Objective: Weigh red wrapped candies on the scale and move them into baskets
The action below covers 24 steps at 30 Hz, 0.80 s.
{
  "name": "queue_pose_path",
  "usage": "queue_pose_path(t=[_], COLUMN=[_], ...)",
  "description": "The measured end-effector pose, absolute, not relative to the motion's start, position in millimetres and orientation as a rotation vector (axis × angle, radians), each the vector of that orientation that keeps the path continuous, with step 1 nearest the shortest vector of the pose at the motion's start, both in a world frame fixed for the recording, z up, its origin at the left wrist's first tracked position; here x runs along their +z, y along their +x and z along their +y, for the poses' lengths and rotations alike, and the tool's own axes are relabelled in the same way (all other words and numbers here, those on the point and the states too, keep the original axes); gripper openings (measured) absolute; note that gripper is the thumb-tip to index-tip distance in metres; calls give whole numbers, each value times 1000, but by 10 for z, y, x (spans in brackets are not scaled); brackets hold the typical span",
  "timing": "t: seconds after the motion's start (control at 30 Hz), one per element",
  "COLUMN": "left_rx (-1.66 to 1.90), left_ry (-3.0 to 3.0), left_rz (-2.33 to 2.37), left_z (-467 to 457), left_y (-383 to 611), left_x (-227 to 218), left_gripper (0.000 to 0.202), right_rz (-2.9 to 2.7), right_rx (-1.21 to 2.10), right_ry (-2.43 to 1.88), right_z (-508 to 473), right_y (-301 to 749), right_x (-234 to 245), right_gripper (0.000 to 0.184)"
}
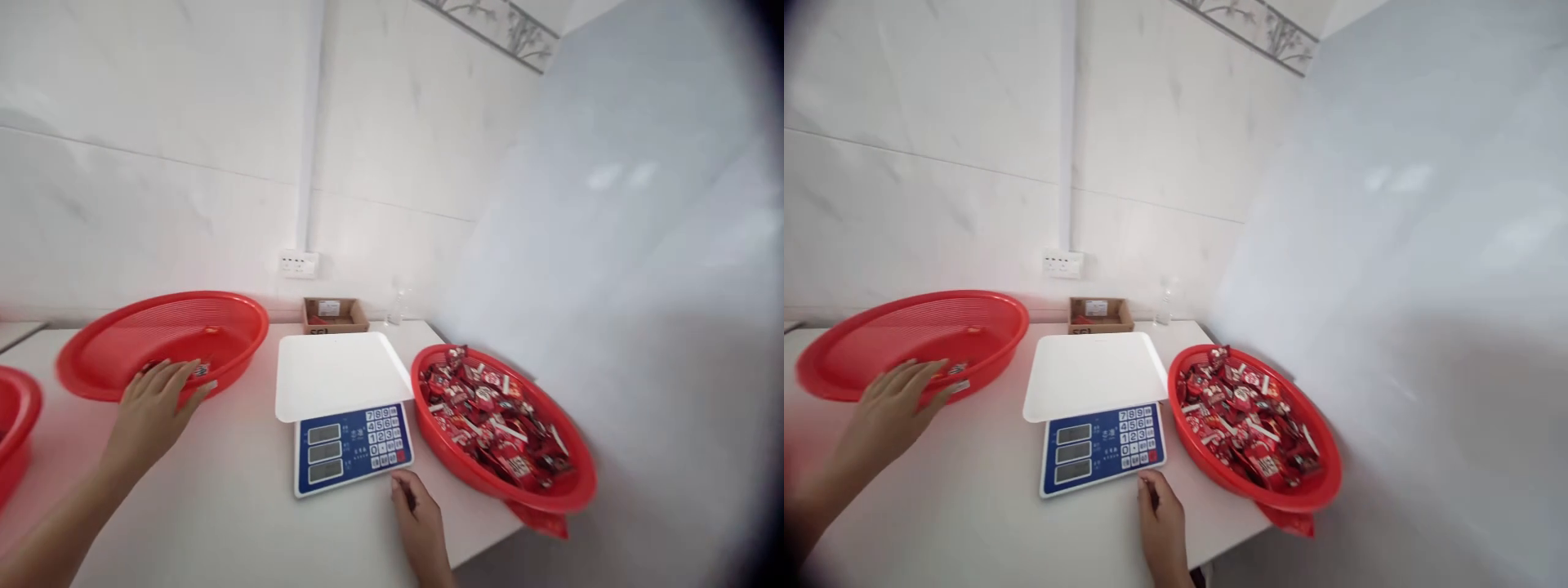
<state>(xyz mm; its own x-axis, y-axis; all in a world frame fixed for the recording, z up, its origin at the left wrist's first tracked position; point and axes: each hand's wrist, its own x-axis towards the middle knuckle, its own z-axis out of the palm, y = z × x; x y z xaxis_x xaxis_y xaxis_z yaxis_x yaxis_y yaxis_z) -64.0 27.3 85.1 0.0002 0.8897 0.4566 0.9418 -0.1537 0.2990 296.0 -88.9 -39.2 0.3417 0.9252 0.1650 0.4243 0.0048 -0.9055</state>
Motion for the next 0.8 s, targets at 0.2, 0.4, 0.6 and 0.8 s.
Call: queue_pose_path(t=[0.2,0.4,0.6,0.8], left_rx=[-1286,-1222,-1296,-1351], left_ry=[-2286,-2700,-2567,-2583], left_rz=[-1686,-1847,-2191,-2239], left_z=[-81,-164,-58,-28], left_y=[-153,-55,-185,-182], left_x=[370,43,-45,-47], left_gripper=[38,32,35,31], right_rz=[-1352,-1380,-1690,-1675], right_rx=[296,509,1042,799], right_ry=[-1660,-2006,-2097,-2311], right_z=[-868,-590,-341,-112], right_y=[3368,4101,4242,4256], right_x=[394,877,674,493], right_gripper=[30,32,46,71])
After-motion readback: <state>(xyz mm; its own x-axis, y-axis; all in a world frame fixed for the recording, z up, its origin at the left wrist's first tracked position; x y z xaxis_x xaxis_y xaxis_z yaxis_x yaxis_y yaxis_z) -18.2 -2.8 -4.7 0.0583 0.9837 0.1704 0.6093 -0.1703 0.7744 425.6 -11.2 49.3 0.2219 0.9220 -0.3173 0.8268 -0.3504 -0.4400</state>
